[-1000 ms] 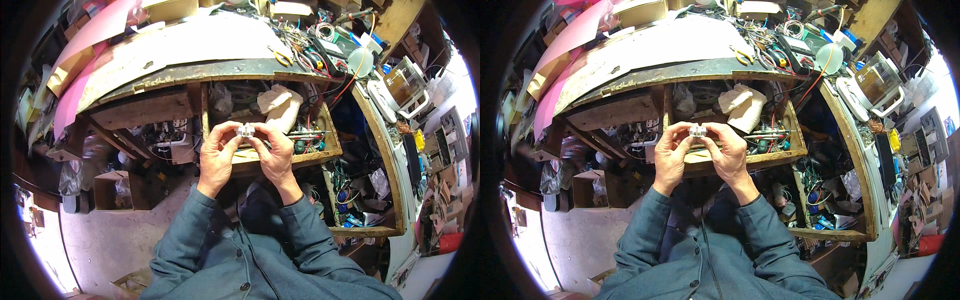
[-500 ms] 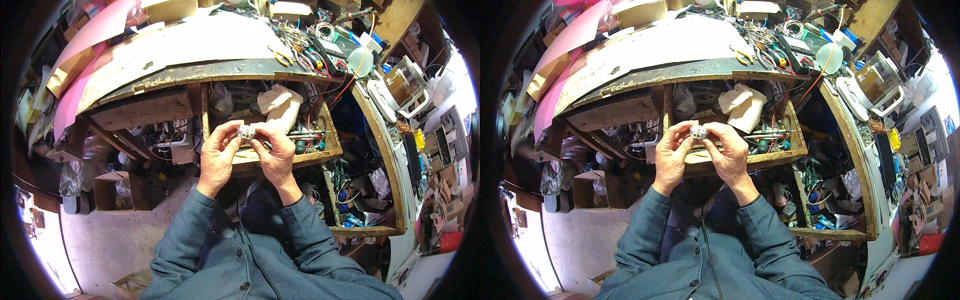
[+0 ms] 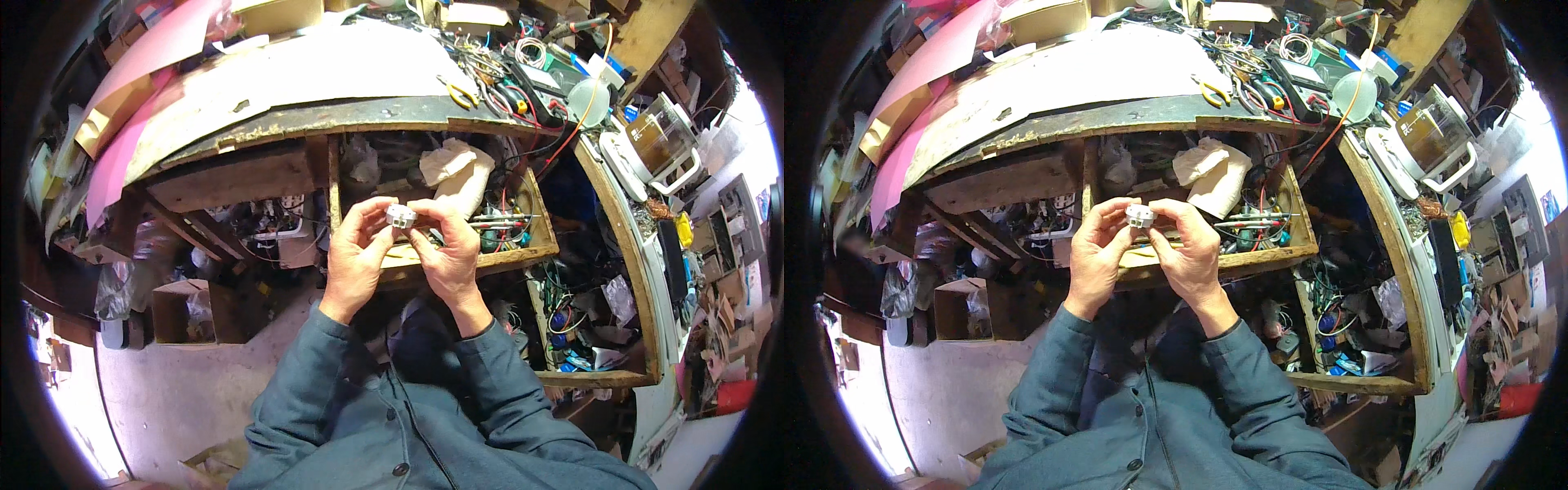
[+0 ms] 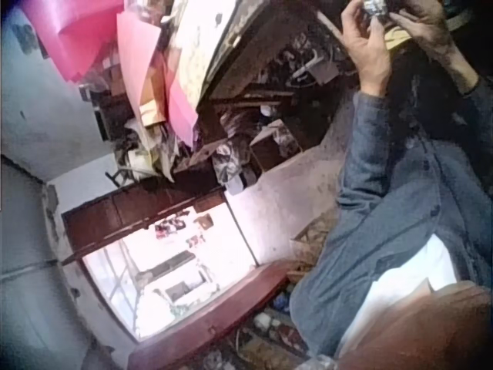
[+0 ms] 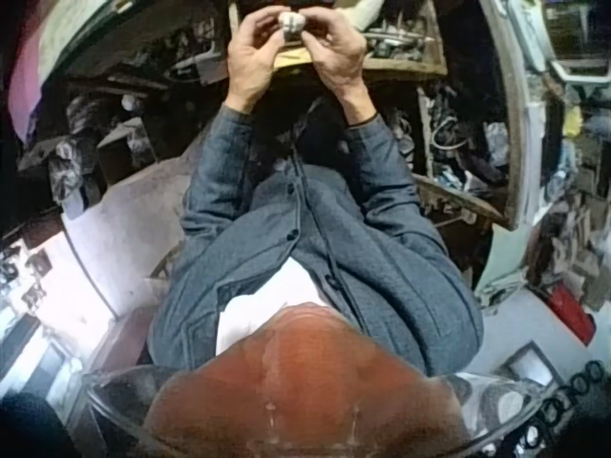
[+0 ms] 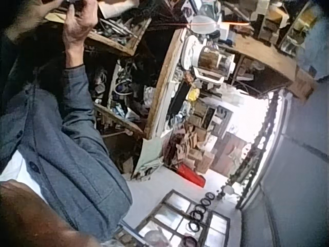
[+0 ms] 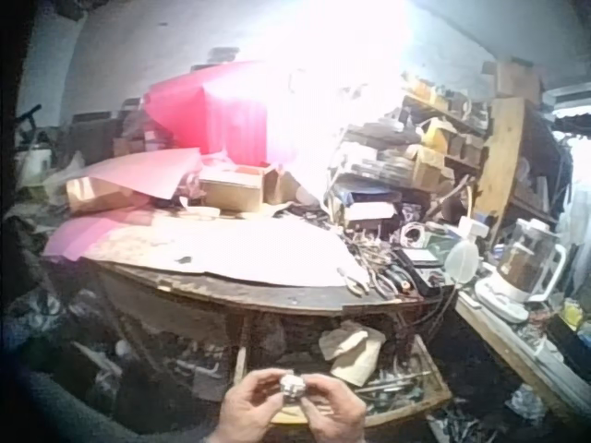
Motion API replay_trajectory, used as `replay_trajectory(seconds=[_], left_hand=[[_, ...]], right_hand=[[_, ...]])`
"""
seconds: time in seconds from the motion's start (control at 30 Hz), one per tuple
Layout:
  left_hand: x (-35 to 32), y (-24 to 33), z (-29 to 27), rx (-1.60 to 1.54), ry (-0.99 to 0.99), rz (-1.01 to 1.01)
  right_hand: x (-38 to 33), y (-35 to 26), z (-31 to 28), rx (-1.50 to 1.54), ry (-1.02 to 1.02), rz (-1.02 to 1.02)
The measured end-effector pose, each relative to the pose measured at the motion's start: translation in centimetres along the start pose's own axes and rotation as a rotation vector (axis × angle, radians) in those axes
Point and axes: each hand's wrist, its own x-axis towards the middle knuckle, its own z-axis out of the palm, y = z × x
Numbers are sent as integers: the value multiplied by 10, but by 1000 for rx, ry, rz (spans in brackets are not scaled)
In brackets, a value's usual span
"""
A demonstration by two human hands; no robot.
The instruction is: The person handles a small cylindrical electronic component and a metal ring, aligning and fitting the ring onto the component. The person repeatedly adjusts the fit and orientation of the parts by hand on a cluttered workbench.
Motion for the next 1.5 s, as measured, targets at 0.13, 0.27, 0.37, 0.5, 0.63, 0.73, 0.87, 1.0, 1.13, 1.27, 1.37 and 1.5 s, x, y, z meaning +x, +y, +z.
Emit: replay_trajectory(seconds=[0.13, 0.27, 0.37, 0.5, 0.63, 0.73, 0.87, 1.0, 1.13, 1.27, 1.37, 1.5], left_hand=[[1, -1, 1, 1, 8, 10], [0, -1, 2, -1, 14, 22], [0, 0, 1, 23, 20, 10], [0, -1, 0, 29, 35, -17], [1, -2, -1, -4, 28, -21], [1, -1, 0, -5, 32, -51], [2, -2, -1, 27, 53, -73], [3, -1, 0, 11, 74, -104], [4, 0, -1, 27, 68, -106], [4, -3, -1, -23, 70, -142], [4, -2, -1, -21, 66, -145], [4, -2, -3, 14, 48, -141]], right_hand=[[1, -1, -1, 2, -9, 56], [2, -1, 0, -14, -20, 38], [3, -3, -2, 23, -50, 134], [3, -1, -4, 73, -49, 179], [5, -3, -6, 103, -70, 211], [7, -5, -5, 117, -76, 202], [7, -5, -7, 158, -111, 218], [5, -5, -7, 213, -120, 245], [4, -4, -8, 208, -118, 237], [3, 0, -8, 230, -106, 232], [4, -1, -8, 244, -114, 230], [4, -1, -8, 262, -109, 239]])
